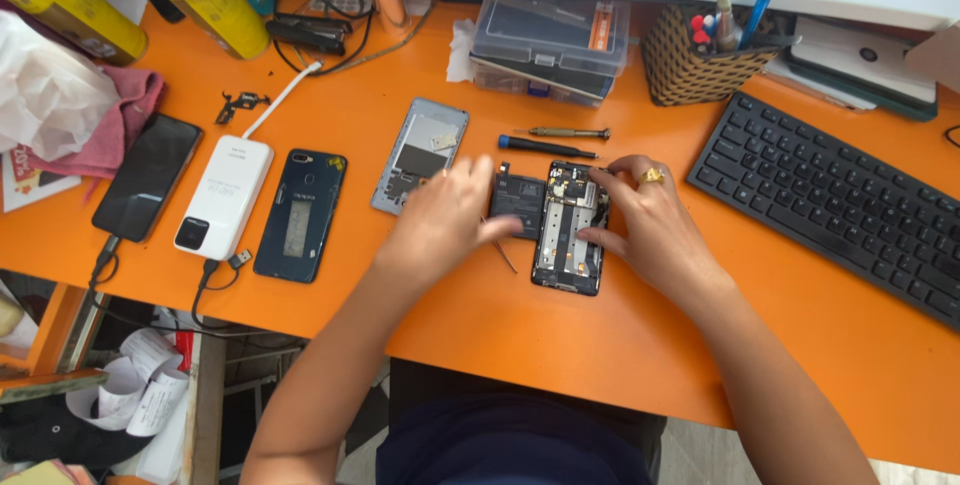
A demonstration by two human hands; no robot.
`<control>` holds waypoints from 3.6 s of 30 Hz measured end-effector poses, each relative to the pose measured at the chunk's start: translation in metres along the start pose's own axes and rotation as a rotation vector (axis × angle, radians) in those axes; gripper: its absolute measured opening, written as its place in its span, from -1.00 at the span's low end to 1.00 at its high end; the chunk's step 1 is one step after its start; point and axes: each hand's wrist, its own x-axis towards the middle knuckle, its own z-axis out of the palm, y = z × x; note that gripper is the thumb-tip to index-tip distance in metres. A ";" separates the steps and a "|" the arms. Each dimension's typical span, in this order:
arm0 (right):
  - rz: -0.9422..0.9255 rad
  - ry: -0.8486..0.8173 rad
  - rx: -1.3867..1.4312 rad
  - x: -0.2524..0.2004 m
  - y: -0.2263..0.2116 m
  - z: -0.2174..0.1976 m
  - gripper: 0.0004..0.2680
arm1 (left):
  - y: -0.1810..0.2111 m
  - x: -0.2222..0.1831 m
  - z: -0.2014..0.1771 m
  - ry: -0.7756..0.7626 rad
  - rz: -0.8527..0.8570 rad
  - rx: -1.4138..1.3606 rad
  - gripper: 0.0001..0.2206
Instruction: The person disassembles a smartphone on an orange workbench, using a screwdriver and tweezers to remove the back cover and internal components. They then pick up a smartwatch and a separate smartphone, using the smartphone's camera to take a picture of the smartwatch.
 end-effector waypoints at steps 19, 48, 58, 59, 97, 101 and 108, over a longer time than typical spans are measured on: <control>-0.018 -0.020 -0.020 -0.002 0.009 0.002 -0.46 | -0.010 0.005 0.001 -0.037 -0.015 0.057 -0.55; 0.004 0.247 0.133 0.018 0.014 0.016 -0.68 | -0.046 0.111 0.056 0.585 0.335 0.214 -0.88; 0.018 0.183 0.090 0.022 0.022 0.032 -0.61 | -0.060 0.124 0.068 0.516 0.361 0.176 -0.91; 0.020 0.178 0.090 0.023 0.024 0.033 -0.61 | -0.061 0.126 0.066 0.522 0.360 0.213 -0.93; 0.045 0.091 0.178 0.018 0.023 0.012 -0.65 | -0.060 0.116 0.052 0.408 0.134 0.268 -0.92; 0.079 0.066 0.192 0.018 0.020 0.007 -0.65 | -0.056 0.115 0.046 0.402 0.124 0.248 -0.96; 0.095 0.057 0.195 0.020 0.017 0.004 -0.65 | -0.059 0.116 0.048 0.429 0.145 0.298 -0.95</control>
